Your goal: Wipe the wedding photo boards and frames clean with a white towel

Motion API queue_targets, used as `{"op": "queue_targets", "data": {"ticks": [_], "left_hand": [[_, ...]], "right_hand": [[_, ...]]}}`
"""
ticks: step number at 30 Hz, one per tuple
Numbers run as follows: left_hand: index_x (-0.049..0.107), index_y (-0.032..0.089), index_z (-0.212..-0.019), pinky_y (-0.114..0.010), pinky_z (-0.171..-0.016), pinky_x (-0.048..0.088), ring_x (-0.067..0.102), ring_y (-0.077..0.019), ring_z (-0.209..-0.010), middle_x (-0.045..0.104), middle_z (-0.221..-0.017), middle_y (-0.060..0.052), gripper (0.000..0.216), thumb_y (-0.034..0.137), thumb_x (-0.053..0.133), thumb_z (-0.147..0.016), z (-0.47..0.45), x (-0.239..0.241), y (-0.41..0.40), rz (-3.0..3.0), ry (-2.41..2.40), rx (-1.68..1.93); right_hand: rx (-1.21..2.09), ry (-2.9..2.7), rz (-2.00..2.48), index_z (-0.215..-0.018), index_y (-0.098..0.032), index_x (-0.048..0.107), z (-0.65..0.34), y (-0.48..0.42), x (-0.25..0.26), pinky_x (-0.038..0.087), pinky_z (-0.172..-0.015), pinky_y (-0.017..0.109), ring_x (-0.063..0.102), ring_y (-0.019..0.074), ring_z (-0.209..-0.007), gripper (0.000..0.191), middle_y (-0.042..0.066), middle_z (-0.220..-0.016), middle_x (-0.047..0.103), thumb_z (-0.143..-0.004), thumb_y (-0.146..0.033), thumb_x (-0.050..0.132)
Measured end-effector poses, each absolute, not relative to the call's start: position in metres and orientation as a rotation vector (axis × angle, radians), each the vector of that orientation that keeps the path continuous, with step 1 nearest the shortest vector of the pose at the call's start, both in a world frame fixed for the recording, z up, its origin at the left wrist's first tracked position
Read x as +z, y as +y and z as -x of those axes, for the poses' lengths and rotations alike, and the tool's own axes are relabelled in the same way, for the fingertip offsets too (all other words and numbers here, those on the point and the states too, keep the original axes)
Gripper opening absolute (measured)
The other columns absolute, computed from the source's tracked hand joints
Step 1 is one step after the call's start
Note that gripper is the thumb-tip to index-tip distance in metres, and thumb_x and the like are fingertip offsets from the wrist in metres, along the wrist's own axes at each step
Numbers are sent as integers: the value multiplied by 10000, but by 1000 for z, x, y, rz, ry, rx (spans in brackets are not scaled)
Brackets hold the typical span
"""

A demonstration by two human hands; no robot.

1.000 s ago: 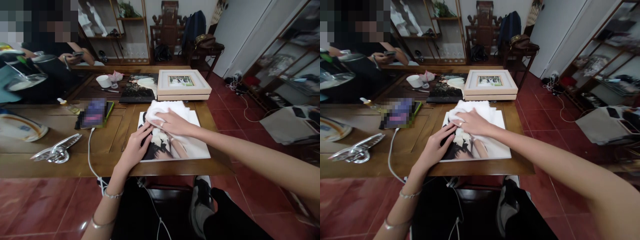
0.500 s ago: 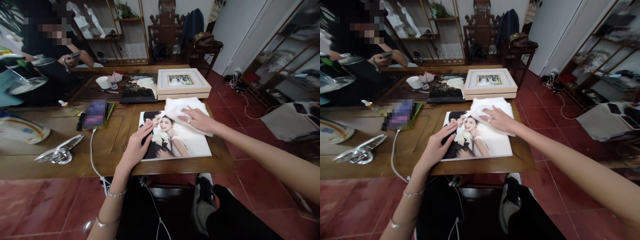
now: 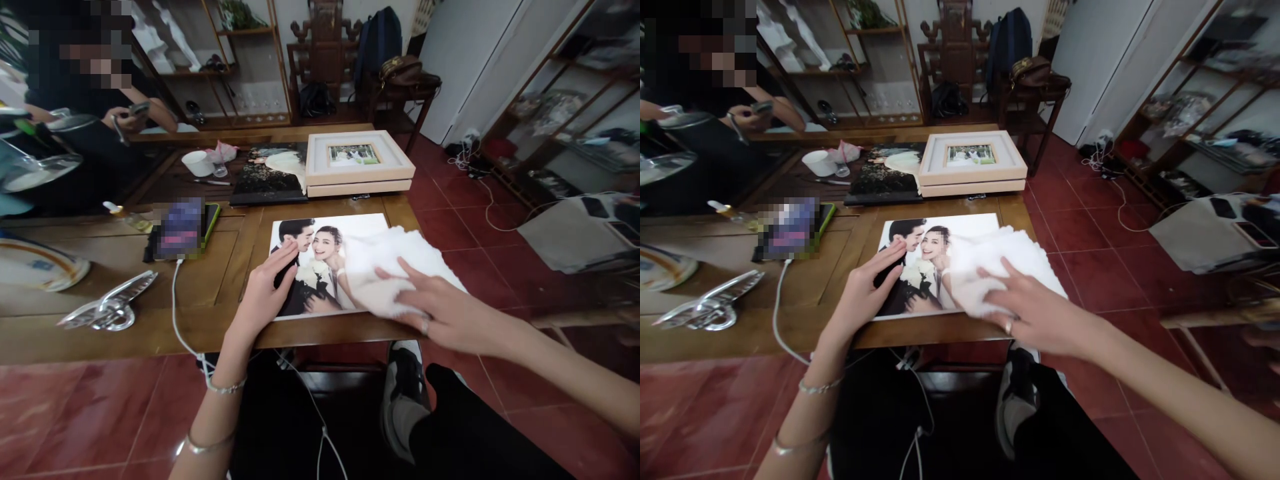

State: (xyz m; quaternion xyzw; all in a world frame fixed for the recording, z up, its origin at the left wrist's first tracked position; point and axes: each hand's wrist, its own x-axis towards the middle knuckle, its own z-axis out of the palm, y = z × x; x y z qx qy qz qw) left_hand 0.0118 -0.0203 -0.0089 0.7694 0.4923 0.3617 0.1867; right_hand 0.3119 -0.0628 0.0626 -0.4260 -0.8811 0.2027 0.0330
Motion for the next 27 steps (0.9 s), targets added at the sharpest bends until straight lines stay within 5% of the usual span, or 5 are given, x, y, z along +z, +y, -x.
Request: {"op": "queue_targets", "data": {"ticks": [6,11,20,27], "left_hand": [[564,210,-1295,-477,-1125,334,444,-224,-1319,526,-1382,-62,383,278,488,-927,-10,-8,-20,-2186,1366,1015],[574,176,-1282,-456,-1124,342,450,-217,-1316,542,-1367,-81,378,269,496,-924,-10,-7,-20,-2211,1359,1012],[568,204,-1290,-464,-1127,333,430,-221,-1329,526,-1384,-63,376,267,495,-927,-10,-7,-21,-2200,1362,993],[571,169,-1288,-430,-1128,338,447,-215,-1317,531,-1377,-79,381,264,497,-927,-10,-9,-21,-2178,1378,1014]], "right_hand": [[1005,-2764,1366,-825,-283,661,-323,-84,86,516,-789,383,525,314,-1217,217,33,-1107,693,-904,-357,473],[1001,-2598,1375,-741,-224,580,-322,-32,80,456,-741,325,616,213,-788,399,20,-765,645,-929,-521,390],[891,-2294,1261,-875,-172,623,-306,68,60,404,-824,339,574,245,-928,434,63,-1006,652,-894,-555,418],[876,-2414,1357,-813,-191,609,-311,34,67,381,-795,342,562,245,-864,420,51,-890,643,-888,-558,420]]}}
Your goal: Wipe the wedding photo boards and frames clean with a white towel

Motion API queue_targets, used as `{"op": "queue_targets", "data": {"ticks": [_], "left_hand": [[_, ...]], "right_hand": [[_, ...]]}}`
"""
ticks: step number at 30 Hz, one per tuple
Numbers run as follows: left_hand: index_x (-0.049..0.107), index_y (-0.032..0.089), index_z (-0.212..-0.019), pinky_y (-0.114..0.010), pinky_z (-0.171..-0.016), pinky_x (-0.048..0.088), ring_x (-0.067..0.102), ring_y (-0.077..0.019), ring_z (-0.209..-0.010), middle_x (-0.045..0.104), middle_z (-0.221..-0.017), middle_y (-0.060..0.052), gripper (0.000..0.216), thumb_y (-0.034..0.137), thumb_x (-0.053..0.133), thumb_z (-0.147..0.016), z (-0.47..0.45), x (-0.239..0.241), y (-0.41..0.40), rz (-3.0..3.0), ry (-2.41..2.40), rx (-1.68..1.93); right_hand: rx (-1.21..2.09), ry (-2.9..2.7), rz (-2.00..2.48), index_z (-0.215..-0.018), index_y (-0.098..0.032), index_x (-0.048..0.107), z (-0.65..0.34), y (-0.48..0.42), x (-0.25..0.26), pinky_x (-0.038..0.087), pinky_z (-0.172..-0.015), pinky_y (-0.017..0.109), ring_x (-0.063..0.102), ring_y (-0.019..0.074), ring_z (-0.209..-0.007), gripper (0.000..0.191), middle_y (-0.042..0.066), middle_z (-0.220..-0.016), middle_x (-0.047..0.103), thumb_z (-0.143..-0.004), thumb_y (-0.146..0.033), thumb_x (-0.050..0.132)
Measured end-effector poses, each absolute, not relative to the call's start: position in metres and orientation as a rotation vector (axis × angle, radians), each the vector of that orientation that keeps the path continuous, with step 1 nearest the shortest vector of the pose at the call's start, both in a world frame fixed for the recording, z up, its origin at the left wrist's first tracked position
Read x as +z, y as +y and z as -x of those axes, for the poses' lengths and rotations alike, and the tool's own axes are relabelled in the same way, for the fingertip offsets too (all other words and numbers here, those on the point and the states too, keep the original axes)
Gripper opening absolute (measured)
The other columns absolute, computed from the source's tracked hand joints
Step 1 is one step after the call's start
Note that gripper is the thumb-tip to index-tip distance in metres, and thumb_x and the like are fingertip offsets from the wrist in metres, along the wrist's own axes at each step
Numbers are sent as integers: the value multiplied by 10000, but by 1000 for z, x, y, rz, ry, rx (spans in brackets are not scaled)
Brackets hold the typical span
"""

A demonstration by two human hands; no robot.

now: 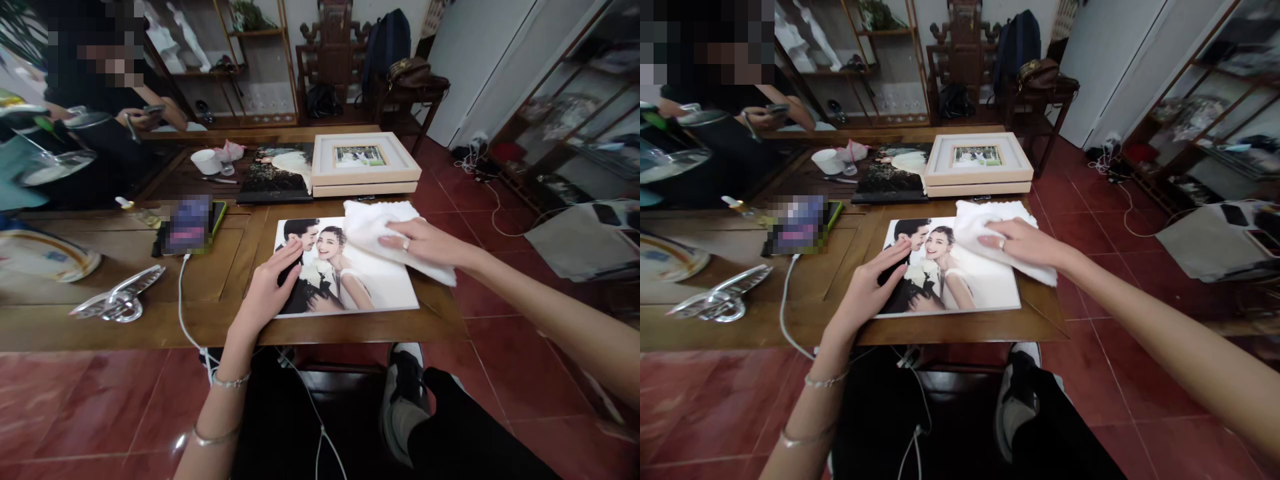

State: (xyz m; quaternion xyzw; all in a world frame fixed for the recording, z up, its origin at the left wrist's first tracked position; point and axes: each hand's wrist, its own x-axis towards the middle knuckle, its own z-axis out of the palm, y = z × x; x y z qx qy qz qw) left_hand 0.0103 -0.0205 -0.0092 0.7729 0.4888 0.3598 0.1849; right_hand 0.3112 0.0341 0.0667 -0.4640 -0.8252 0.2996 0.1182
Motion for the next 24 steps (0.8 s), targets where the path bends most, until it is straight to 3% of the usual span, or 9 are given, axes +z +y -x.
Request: {"op": "queue_targets", "data": {"ticks": [4,11,18,24], "left_hand": [[580,160,-1278,-427,-1127,340,456,-215,-1311,537,-1370,-84,375,255,499,-924,-11,-10,-20,-2185,1379,1028],[572,157,-1285,-430,-1132,331,440,-218,-1322,530,-1378,-87,379,244,500,-923,-11,-10,-19,-2216,1350,1021],[568,141,-1285,-426,-1133,329,430,-209,-1330,528,-1379,-99,378,239,491,-928,-9,-11,-19,-2240,1333,1018],[565,172,-1290,-446,-1126,336,432,-212,-1329,525,-1384,-85,374,235,493,-928,-9,-11,-18,-2241,1328,1017]], "right_hand": [[1080,-2565,1465,-713,-220,543,-318,-20,84,387,-752,327,564,235,-800,402,24,-764,610,-905,-545,406],[1464,-2552,1699,-832,-302,634,-331,-59,98,412,-853,319,577,246,-964,348,-3,-959,660,-850,-610,473],[1152,-2538,1406,-857,-215,650,-308,-5,96,419,-797,338,587,240,-872,406,39,-904,668,-890,-555,431],[993,-2346,1331,-885,-191,657,-293,58,72,417,-842,361,592,262,-935,432,70,-1052,678,-864,-579,468]]}}
